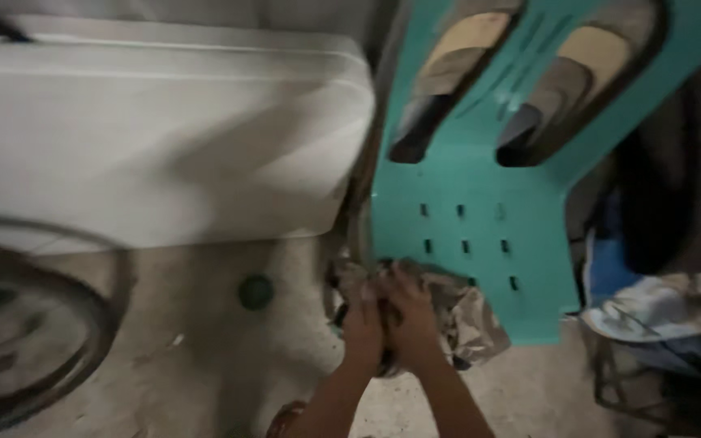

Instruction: The person wipes a teal plastic chair with a cloth, then moves to a large wooden board and wipes its surface repeatedly. The person handles the cloth and wipes different areas of the chair and board.

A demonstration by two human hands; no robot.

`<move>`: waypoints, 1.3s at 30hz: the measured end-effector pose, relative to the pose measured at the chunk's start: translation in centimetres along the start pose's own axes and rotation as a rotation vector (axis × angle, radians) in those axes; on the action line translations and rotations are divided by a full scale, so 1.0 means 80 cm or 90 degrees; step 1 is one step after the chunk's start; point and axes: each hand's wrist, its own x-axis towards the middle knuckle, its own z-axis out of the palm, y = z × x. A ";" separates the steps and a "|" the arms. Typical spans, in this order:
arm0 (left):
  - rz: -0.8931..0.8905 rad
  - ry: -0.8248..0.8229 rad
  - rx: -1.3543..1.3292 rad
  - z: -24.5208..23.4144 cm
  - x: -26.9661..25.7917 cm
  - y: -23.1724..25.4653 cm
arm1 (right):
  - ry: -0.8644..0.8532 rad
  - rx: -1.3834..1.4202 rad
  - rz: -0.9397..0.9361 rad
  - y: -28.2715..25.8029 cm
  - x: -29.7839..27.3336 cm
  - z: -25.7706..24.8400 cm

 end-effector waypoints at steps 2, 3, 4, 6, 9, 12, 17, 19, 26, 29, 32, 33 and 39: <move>-0.009 -0.008 -0.029 0.004 0.020 -0.017 | 0.031 -0.022 -0.024 0.000 0.027 0.000; 0.038 0.014 0.004 0.003 0.032 -0.025 | 0.051 -0.038 -0.041 -0.001 0.046 0.003; 0.085 0.036 0.039 0.001 0.040 -0.034 | 0.071 -0.055 -0.059 -0.002 0.063 0.006; 0.084 0.041 0.076 -0.001 0.039 -0.054 | 0.042 -0.089 0.034 -0.008 0.087 0.010; 0.008 0.010 0.097 -0.010 0.048 -0.066 | 0.027 -0.144 0.095 -0.018 0.095 0.017; -0.052 -0.001 0.128 -0.024 0.044 -0.076 | 0.074 -0.143 0.023 -0.011 0.084 0.015; -0.261 -0.039 0.165 -0.075 0.026 -0.099 | 0.039 -0.142 0.007 -0.008 0.049 0.029; -0.257 0.000 0.075 -0.094 0.021 -0.104 | -0.011 -0.184 0.024 -0.006 0.025 0.043; -0.244 0.206 0.110 -0.157 -0.049 0.015 | -0.075 -0.090 -0.023 0.056 -0.015 0.081; -0.201 0.239 0.127 -0.196 -0.095 0.080 | -0.187 0.081 0.122 0.054 -0.008 0.056; -0.139 0.253 0.130 -0.234 -0.114 0.122 | -0.195 0.161 0.310 0.030 0.011 0.022; -0.097 0.278 0.121 -0.243 -0.114 0.129 | -0.177 0.156 0.349 0.022 0.015 0.010; 0.066 0.403 0.068 -0.294 -0.125 0.176 | -0.129 0.369 0.700 -0.025 0.075 -0.034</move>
